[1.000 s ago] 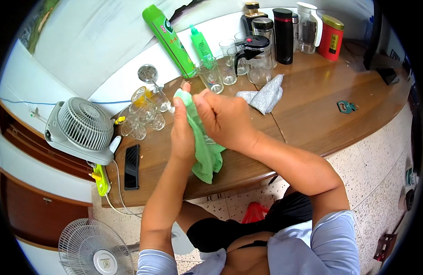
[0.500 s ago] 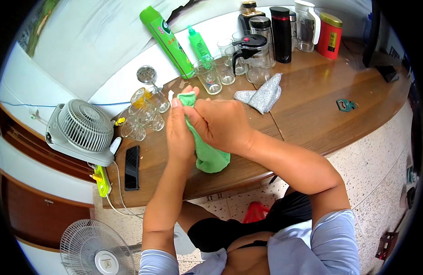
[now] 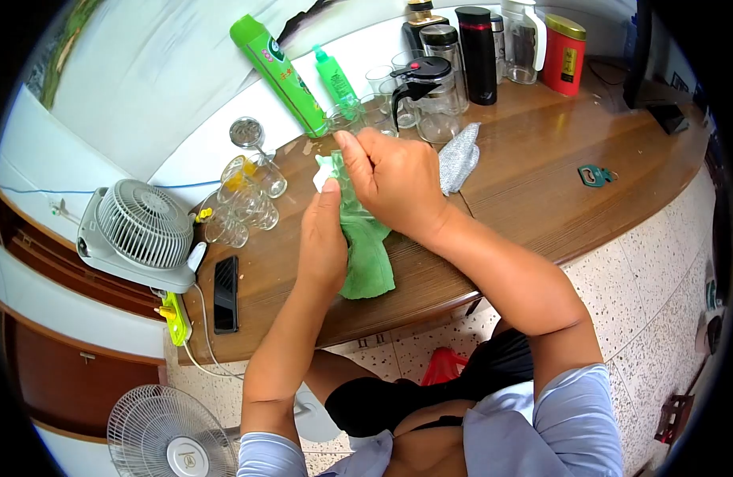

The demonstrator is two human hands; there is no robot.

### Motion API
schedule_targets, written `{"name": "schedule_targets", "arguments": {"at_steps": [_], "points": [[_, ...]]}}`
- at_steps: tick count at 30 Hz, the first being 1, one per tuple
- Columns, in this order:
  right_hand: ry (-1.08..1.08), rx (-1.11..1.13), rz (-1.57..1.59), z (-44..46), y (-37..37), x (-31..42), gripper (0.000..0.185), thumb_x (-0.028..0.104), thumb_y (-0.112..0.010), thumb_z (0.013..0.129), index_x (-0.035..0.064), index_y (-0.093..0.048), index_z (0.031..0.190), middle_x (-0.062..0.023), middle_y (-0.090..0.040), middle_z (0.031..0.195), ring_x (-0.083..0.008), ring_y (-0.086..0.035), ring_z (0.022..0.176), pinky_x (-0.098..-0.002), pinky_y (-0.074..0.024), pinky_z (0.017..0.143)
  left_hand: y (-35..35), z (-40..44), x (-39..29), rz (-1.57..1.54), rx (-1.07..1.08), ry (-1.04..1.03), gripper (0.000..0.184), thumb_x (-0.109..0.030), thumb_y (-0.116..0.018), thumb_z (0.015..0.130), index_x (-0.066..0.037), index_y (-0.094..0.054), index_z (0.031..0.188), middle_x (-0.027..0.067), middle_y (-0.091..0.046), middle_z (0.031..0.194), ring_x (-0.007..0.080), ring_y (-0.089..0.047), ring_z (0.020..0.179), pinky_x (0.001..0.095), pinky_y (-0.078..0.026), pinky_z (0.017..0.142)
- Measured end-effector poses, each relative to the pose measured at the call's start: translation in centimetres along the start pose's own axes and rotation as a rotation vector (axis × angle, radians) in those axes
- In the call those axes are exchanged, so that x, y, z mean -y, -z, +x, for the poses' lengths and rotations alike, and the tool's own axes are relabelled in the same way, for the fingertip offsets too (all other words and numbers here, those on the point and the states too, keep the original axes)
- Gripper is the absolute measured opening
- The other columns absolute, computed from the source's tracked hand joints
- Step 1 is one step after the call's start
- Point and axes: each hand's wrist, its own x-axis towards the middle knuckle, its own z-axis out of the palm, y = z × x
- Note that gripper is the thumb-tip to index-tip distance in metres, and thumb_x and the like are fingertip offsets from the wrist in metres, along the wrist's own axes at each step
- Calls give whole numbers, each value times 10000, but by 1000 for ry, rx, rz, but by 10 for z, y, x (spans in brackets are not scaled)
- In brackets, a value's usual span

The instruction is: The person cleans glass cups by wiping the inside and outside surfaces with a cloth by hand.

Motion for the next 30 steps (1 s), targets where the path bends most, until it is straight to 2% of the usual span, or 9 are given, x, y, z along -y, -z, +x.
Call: {"name": "schedule_targets", "arguments": {"at_steps": [5, 8, 11, 14, 20, 21, 24, 27, 30], "points": [[-66, 40, -26, 6, 8, -2, 446, 355, -651, 1049, 87, -638, 693, -158, -613, 552, -402, -624, 495, -502, -475, 452, 6, -2, -2, 343, 19, -12, 426, -367, -439, 1168, -2, -648, 1234, -4, -619, 1023, 77, -537, 894, 265, -462, 780], [-137, 125, 39, 9, 8, -6, 461, 354, -636, 1057, 68, -641, 696, -188, -634, 590, -430, -640, 543, -527, -497, 500, 13, 0, 3, 452, -2, -90, 416, -357, -438, 1168, -6, -659, 1166, -33, -574, 932, 72, -489, 852, 260, -421, 742], [-161, 227, 178, 4, 3, -7, 454, 310, -642, 1060, 24, -607, 709, -207, -611, 626, -416, -627, 573, -482, -485, 529, 10, 5, 4, 279, -67, -100, 402, -343, -437, 1166, -9, -658, 1126, -35, -574, 905, 76, -499, 846, 265, -428, 748], [-75, 272, 215, -10, -7, -3, 384, 246, -671, 1029, 13, -590, 733, -198, -603, 635, -382, -629, 573, -445, -482, 536, 35, 16, 10, 396, -80, -91, 402, -315, -405, 1151, -5, -648, 1230, 51, -691, 1087, 126, -655, 977, 310, -539, 856], [-25, 395, 431, -24, -6, 11, 209, 152, -704, 891, 61, -570, 759, -181, -645, 657, -430, -661, 631, -507, -519, 579, 24, 17, -17, 111, -130, -111, 447, -302, -405, 1162, 44, -652, 1300, 104, -710, 1239, 164, -664, 1054, 318, -529, 929], [-5, 387, 429, -25, -8, 12, 204, 154, -705, 896, 61, -572, 772, -179, -644, 659, -429, -661, 631, -506, -517, 578, 23, 16, -17, 105, -143, -122, 458, -297, -391, 1146, 41, -606, 1367, 159, -670, 1412, 195, -675, 1083, 356, -539, 989], [-2, 339, 412, -23, -6, 13, 194, 166, -696, 924, 52, -584, 812, -182, -655, 681, -428, -667, 651, -506, -518, 587, 32, 23, -4, 195, -130, -244, 460, -312, -387, 1151, 36, -648, 1300, 140, -709, 1309, 184, -663, 1074, 350, -536, 949], [-79, 234, 392, -20, -12, 6, 217, 191, -689, 960, 39, -602, 831, -182, -663, 688, -421, -670, 659, -503, -519, 597, 33, 12, -7, 572, -143, -302, 445, -326, -402, 1156, 22, -678, 1194, 71, -713, 1102, 137, -622, 966, 320, -514, 826], [-225, 225, 392, -8, -6, 0, 258, 224, -687, 988, 28, -619, 833, -173, -662, 678, -390, -666, 639, -483, -514, 597, 17, -2, -13, 535, -154, -278, 415, -322, -426, 1158, -3, -685, 1095, -2, -632, 925, 91, -545, 853, 287, -453, 734]]}}
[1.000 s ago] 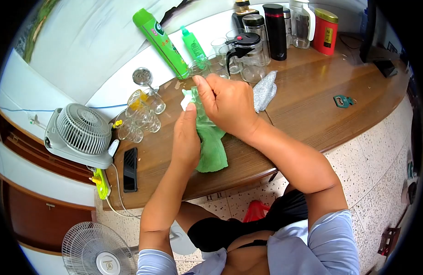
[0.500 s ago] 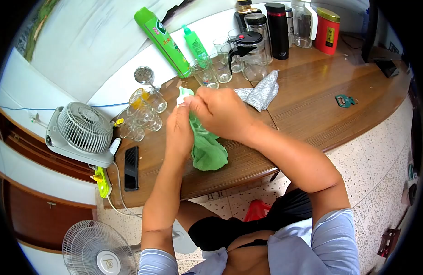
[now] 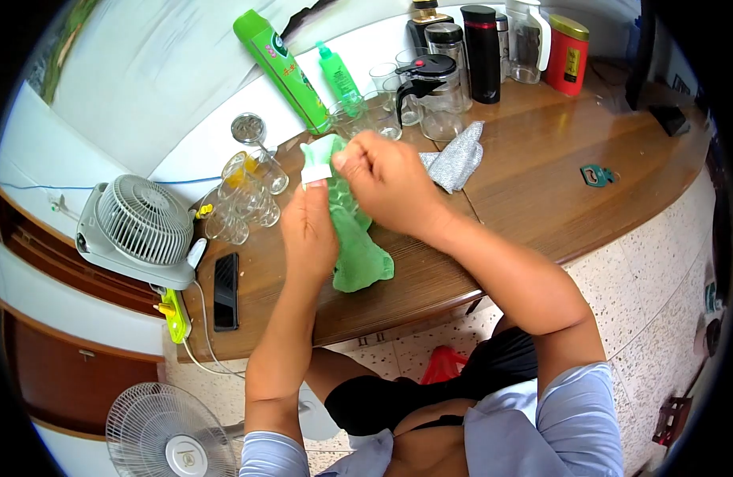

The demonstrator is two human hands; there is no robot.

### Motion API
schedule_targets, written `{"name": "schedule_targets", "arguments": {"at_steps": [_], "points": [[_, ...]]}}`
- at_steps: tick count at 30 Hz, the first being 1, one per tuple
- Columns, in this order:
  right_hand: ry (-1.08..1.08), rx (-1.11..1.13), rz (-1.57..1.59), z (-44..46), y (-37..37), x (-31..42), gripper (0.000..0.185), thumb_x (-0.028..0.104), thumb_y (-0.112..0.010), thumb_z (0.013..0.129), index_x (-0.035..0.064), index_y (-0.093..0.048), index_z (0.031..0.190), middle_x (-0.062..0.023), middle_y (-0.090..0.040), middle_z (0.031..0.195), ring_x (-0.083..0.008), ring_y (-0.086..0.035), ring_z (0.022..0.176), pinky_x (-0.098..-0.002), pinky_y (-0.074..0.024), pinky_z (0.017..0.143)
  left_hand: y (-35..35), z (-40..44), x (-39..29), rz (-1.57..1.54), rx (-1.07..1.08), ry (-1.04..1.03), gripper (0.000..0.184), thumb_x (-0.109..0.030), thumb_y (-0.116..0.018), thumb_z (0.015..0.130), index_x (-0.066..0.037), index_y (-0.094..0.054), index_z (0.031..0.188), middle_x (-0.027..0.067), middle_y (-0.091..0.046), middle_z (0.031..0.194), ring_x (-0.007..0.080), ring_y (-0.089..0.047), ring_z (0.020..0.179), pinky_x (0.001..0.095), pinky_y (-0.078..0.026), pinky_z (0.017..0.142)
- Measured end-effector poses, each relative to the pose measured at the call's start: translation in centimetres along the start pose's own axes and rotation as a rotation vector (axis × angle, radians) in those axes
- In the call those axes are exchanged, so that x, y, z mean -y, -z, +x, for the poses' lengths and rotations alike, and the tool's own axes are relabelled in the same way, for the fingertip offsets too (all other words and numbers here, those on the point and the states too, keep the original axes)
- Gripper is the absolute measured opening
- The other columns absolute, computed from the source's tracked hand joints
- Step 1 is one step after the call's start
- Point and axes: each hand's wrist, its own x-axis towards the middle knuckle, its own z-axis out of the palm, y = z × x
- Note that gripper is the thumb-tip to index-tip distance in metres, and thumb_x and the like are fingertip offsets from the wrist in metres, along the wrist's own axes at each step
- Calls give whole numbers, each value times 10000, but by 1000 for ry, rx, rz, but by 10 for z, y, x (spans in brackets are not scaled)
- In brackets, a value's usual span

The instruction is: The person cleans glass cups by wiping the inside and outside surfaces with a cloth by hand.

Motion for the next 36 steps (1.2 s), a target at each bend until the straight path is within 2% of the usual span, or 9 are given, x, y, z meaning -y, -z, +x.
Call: {"name": "schedule_targets", "arguments": {"at_steps": [4, 7, 10, 11, 13, 20, 26, 29, 36], "points": [[-140, 1, 38, 9, 11, -3, 299, 255, -706, 993, 28, -628, 814, -150, -648, 655, -334, -649, 599, -443, -500, 586, 1, -6, -7, -26, 110, -46, 420, -316, -462, 1163, 29, -668, 1287, 46, -722, 1030, 90, -605, 875, 283, -513, 758], [-156, -27, 30, 12, 13, -7, 323, 272, -699, 1003, 22, -631, 809, -153, -649, 663, -316, -650, 602, -434, -496, 588, -1, -6, -15, 135, 117, -136, 427, -264, -474, 1151, 48, -611, 1409, 175, -706, 1310, 206, -679, 1078, 347, -541, 934], [-137, -40, -22, 14, 16, -7, 353, 289, -651, 1031, 4, -634, 825, -197, -662, 700, -373, -663, 643, -471, -506, 619, -9, -2, -8, 292, 122, -489, 435, -195, -502, 1125, 51, -561, 1480, 261, -558, 1535, 364, -612, 1342, 424, -475, 1114], [-113, -47, -48, 14, 15, -10, 357, 290, -639, 1038, -1, -634, 832, -208, -664, 710, -394, -664, 658, -482, -509, 629, -11, -4, -9, 255, 140, -445, 446, -151, -517, 1106, 62, -528, 1498, 281, -497, 1584, 439, -509, 1453, 469, -414, 1190], [-101, 2, -121, 12, 14, -11, 369, 287, -580, 1067, -11, -640, 859, -255, -675, 765, -475, -665, 736, -532, -513, 672, -15, -5, -5, 320, 152, -453, 477, -140, -526, 1101, 68, -485, 1529, 286, -487, 1590, 434, -512, 1454, 460, -415, 1190], [-75, 101, -101, -6, -5, -4, 370, 277, -534, 1085, -7, -647, 876, -275, -674, 793, -499, -666, 779, -575, -508, 687, -6, 6, 10, 259, 139, -312, 527, -206, -463, 1147, 74, -395, 1589, 275, -461, 1618, 386, -517, 1457, 419, -417, 1185], [103, 95, -124, -13, -9, 8, 366, 277, -583, 1092, 14, -603, 838, -209, -607, 696, -405, -608, 620, -468, -477, 580, -2, 14, 16, -186, 190, -47, 530, -340, -348, 1177, 29, -502, 1525, 171, -586, 1501, 238, -566, 1373, 357, -427, 1166], [186, 127, -114, -16, -6, 12, 354, 264, -633, 1074, 31, -582, 812, -173, -578, 653, -358, -583, 557, -416, -454, 537, -2, 13, 12, -458, 124, 126, 507, -337, -338, 1160, 11, -555, 1456, 163, -649, 1393, 230, -625, 1278, 375, -484, 1112], [440, 299, -112, -15, 6, 20, 254, 259, -732, 955, 92, -621, 799, -110, -610, 643, -354, -659, 594, -438, -508, 541, 19, 26, 18, -1021, 387, 542, 506, -376, -362, 1125, -6, -602, 1372, 172, -699, 1293, 290, -696, 1131, 438, -569, 1008]]}}
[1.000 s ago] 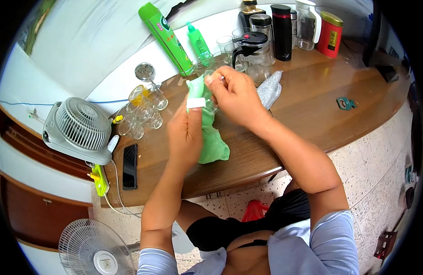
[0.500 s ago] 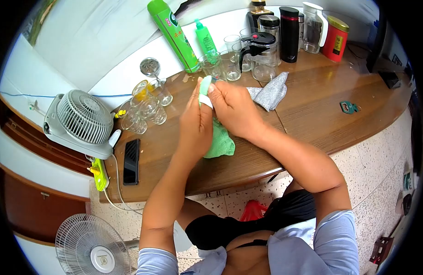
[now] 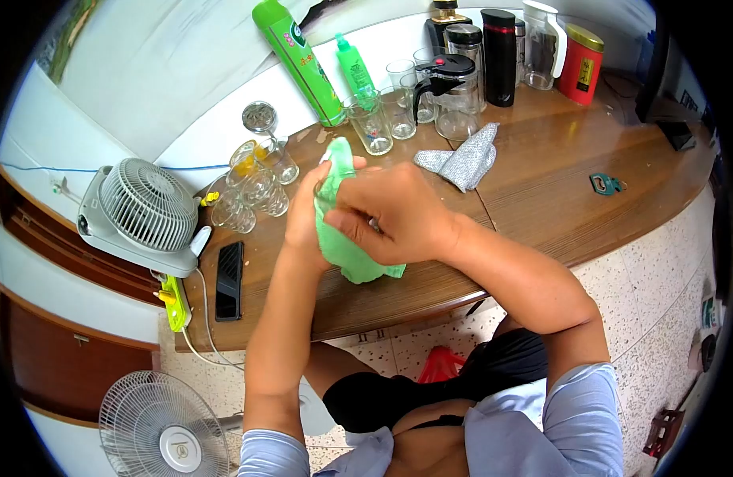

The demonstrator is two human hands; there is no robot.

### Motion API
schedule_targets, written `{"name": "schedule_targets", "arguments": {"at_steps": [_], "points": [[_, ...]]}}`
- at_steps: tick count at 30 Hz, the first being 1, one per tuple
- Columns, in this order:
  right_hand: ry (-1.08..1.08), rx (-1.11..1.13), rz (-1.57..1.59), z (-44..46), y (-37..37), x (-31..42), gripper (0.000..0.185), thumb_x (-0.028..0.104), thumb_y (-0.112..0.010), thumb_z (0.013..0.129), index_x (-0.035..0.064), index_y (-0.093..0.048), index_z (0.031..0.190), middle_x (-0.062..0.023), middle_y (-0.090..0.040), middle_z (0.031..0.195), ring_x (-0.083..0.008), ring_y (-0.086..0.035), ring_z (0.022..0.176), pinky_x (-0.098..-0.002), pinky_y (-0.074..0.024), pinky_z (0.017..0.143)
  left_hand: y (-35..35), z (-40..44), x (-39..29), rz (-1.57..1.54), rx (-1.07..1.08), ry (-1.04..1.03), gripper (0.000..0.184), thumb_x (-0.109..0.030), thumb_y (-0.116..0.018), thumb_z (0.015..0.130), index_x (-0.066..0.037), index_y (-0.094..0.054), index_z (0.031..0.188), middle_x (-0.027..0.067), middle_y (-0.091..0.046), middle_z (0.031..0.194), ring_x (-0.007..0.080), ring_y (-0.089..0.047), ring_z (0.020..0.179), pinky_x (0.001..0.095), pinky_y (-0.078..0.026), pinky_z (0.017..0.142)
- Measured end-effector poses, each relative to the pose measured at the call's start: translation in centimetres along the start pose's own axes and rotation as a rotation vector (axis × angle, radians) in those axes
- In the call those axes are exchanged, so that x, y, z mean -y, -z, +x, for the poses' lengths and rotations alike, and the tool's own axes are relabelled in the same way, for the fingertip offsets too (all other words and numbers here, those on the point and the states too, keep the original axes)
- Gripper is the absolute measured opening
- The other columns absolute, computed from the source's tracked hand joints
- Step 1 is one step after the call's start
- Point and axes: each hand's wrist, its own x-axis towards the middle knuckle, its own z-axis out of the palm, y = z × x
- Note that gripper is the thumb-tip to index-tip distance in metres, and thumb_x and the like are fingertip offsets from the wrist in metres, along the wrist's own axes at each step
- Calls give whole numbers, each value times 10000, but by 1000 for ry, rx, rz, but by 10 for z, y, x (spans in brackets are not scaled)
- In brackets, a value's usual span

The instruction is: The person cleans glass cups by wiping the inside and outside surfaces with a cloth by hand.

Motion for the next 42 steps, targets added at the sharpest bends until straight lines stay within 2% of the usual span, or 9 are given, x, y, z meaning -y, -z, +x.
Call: {"name": "schedule_targets", "arguments": {"at_steps": [2, 11, 18, 22, 28, 32, 35, 37, 42], "points": [[65, -9, 0, 1, 2, 0, 261, 221, -743, 950, 83, -599, 781, -122, -568, 620, -342, -618, 558, -429, -471, 517, 23, 6, -1, -95, 165, 107, 511, -385, -363, 1127, -12, -594, 1390, 171, -699, 1291, 288, -696, 1130, 432, -571, 1007], [-146, -272, -108, 5, -4, -5, 286, 252, -690, 1004, 73, -607, 796, -138, -618, 632, -378, -649, 575, -459, -502, 522, -23, -3, 15, 216, -183, -146, 492, -396, -389, 1138, -29, -593, 1396, 108, -693, 1270, 237, -698, 1107, 391, -571, 970], [-410, -284, -188, 12, 10, -18, 351, 309, -644, 1025, 50, -638, 788, -200, -663, 638, -429, -683, 626, -526, -537, 571, -37, -14, 22, 1199, -258, -383, 477, -364, -362, 1178, -11, -559, 1430, 100, -708, 1188, 175, -673, 1094, 324, -527, 929], [-527, -196, -94, 10, 13, -26, 361, 323, -643, 1028, 33, -654, 814, -206, -679, 675, -440, -679, 643, -531, -525, 590, -30, -9, 33, 1242, -119, -567, 538, -253, -423, 1177, 60, -371, 1611, 248, -555, 1529, 308, -565, 1401, 373, -437, 1142], [-419, -115, 86, 8, -1, -13, 357, 299, -622, 1038, 15, -648, 824, -214, -650, 667, -413, -660, 631, -496, -504, 585, -18, -4, 12, 930, -196, -413, 550, -320, -408, 1161, 28, -433, 1586, 165, -632, 1420, 230, -608, 1301, 361, -476, 1098], [-384, -8, 274, 7, 4, -1, 163, 133, -754, 935, 32, -649, 862, -120, -657, 697, -240, -615, 547, -386, -498, 545, -11, -4, 6, 413, -115, -223, 566, -332, -456, 1133, -3, -422, 1593, 146, -659, 1373, 185, -619, 1261, 376, -522, 1049], [-307, -73, 352, 9, 5, -10, 200, 132, -840, 893, 21, -675, 911, -85, -736, 914, -156, -684, 818, -322, -553, 722, 15, 4, 3, -7, 104, -171, 558, -381, -442, 1131, -31, -444, 1565, 133, -662, 1302, 217, -655, 1179, 430, -563, 1002], [-233, -68, 234, 13, 16, -11, 233, 156, -857, 885, 17, -671, 900, -115, -738, 995, -209, -709, 891, -335, -572, 804, -12, -6, -2, 25, -58, -165, 556, -410, -419, 1138, -25, -465, 1535, 140, -651, 1302, 264, -670, 1173, 471, -558, 1050], [-65, -105, -26, 12, 17, -12, 311, 211, -853, 908, 24, -627, 806, -133, -709, 873, -281, -700, 825, -364, -590, 852, 5, 1, 1, -266, 346, -88, 548, -394, -389, 1153, -5, -464, 1532, 153, -649, 1336, 273, -663, 1211, 482, -548, 1076]]}}
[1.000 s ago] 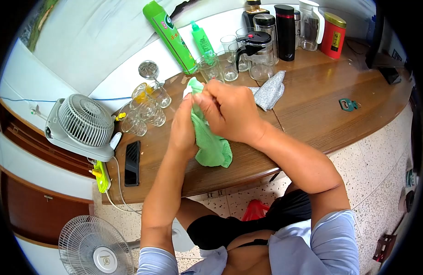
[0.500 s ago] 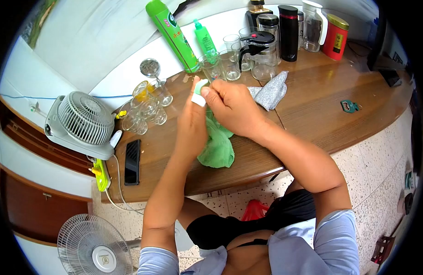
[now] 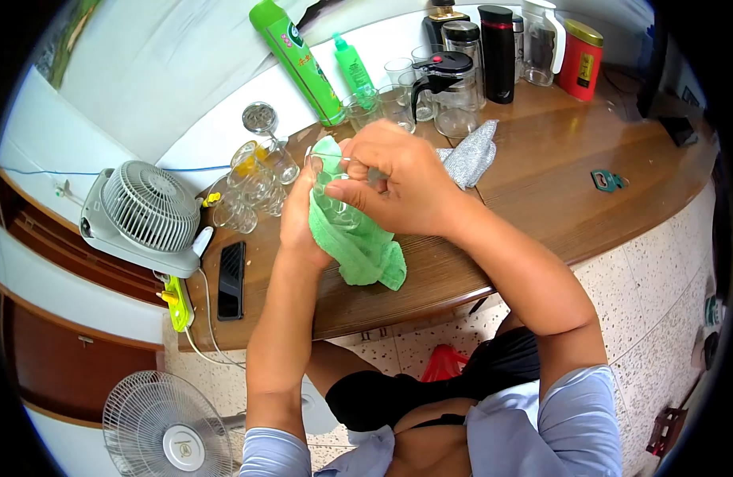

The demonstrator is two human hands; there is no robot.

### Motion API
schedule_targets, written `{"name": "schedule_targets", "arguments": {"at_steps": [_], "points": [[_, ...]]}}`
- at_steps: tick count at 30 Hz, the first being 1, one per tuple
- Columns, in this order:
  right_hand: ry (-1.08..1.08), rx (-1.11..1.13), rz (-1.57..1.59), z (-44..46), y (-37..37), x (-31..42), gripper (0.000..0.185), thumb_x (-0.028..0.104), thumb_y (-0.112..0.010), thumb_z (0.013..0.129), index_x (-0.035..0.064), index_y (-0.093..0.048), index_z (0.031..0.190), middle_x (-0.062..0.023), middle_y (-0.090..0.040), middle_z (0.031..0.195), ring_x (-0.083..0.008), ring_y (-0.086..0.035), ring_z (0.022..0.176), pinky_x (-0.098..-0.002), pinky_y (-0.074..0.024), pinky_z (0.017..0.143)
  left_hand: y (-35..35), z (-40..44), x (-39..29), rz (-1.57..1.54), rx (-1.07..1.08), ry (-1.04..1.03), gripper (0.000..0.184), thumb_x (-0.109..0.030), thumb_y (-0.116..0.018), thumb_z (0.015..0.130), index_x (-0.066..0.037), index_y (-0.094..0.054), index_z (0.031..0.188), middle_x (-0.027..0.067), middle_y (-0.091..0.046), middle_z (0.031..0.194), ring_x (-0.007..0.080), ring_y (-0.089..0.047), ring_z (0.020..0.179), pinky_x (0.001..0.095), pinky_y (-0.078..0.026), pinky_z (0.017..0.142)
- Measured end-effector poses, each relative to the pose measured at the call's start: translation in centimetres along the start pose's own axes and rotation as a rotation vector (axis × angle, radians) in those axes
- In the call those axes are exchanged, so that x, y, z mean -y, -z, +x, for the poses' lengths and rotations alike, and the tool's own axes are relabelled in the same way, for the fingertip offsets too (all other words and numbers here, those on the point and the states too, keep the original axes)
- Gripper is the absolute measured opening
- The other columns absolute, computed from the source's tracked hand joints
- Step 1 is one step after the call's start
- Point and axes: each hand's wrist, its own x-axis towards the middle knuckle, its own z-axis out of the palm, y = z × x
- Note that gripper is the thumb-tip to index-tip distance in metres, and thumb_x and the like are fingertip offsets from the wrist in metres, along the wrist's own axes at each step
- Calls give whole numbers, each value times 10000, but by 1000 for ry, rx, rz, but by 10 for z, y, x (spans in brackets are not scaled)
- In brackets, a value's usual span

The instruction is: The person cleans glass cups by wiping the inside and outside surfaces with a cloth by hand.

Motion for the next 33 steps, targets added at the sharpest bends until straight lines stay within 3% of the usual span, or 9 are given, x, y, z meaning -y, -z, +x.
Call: {"name": "schedule_targets", "arguments": {"at_steps": [2, 4, 5, 10, 11, 14, 17, 23, 33], "points": [[-70, 88, 102, -4, -7, -7, 357, 234, -834, 933, 27, -597, 765, -132, -668, 764, -277, -676, 736, -365, -591, 834, -2, 0, 2, 197, -185, -23, 544, -386, -393, 1156, 6, -479, 1523, 160, -644, 1347, 268, -660, 1217, 466, -543, 1072], [-84, -30, 157, -8, -20, -11, 363, 273, -798, 950, 43, -603, 748, -139, -622, 686, -341, -635, 640, -431, -521, 657, -27, -1, 6, 622, -571, -89, 541, -383, -410, 1157, 19, -507, 1505, 171, -635, 1361, 256, -656, 1220, 438, -533, 1064], [-91, -89, 185, -8, -24, -12, 369, 292, -779, 958, 52, -606, 740, -142, -599, 647, -373, -615, 592, -464, -486, 569, -24, 0, 6, 730, -548, -100, 522, -374, -424, 1156, 18, -540, 1481, 157, -643, 1327, 243, -656, 1195, 414, -527, 1049], [-333, -110, 14, -2, -6, -9, 413, 298, -762, 978, 29, -595, 712, -157, -603, 618, -332, -616, 563, -440, -482, 548, 3, 4, 12, 1396, -525, -369, 414, -313, -492, 1152, -2, -679, 1351, 70, -660, 1114, 173, -635, 1034, 310, -489, 958], [-361, -125, 6, -1, -3, -11, 421, 301, -761, 979, 26, -594, 707, -154, -604, 608, -320, -614, 553, -433, -479, 541, 2, 3, 13, 1344, -538, -412, 361, -273, -527, 1144, -9, -721, 1294, 38, -637, 1025, 163, -605, 984, 297, -478, 917], [-339, -175, 39, 1, 0, -13, 428, 303, -762, 999, 15, -598, 729, -96, -545, 602, -148, -469, 547, -348, -391, 511, 7, 1, -3, 1539, -579, -357, 334, -264, -577, 1131, -4, -743, 1260, 18, -667, 1002, 122, -605, 906, 287, -500, 837], [-279, -170, 7, 2, -1, -13, 427, 298, -787, 964, 30, -605, 685, -117, -595, 579, -254, -591, 517, -378, -471, 519, -3, -1, -5, 1367, -639, -250, 280, -218, -636, 1106, 4, -761, 1223, -5, -714, 970, 75, -620, 830, 245, -513, 748], [-215, -167, 53, 1, -3, -11, 408, 284, -825, 933, 39, -617, 681, -103, -609, 578, -213, -588, 502, -351, -472, 506, -19, 6, 3, 1109, -672, -377, 214, -154, -691, 1065, 24, -728, 1177, -19, -733, 982, 21, -607, 811, 195, -479, 713], [-205, -161, -33, 1, -3, -12, 407, 323, -836, 921, 61, -625, 692, -91, -619, 574, -242, -638, 501, -368, -485, 484, -12, 3, -4, 793, -600, -245, 157, -117, -633, 1061, 11, -655, 1149, 41, -741, 964, 104, -705, 810, 246, -558, 720]]}}
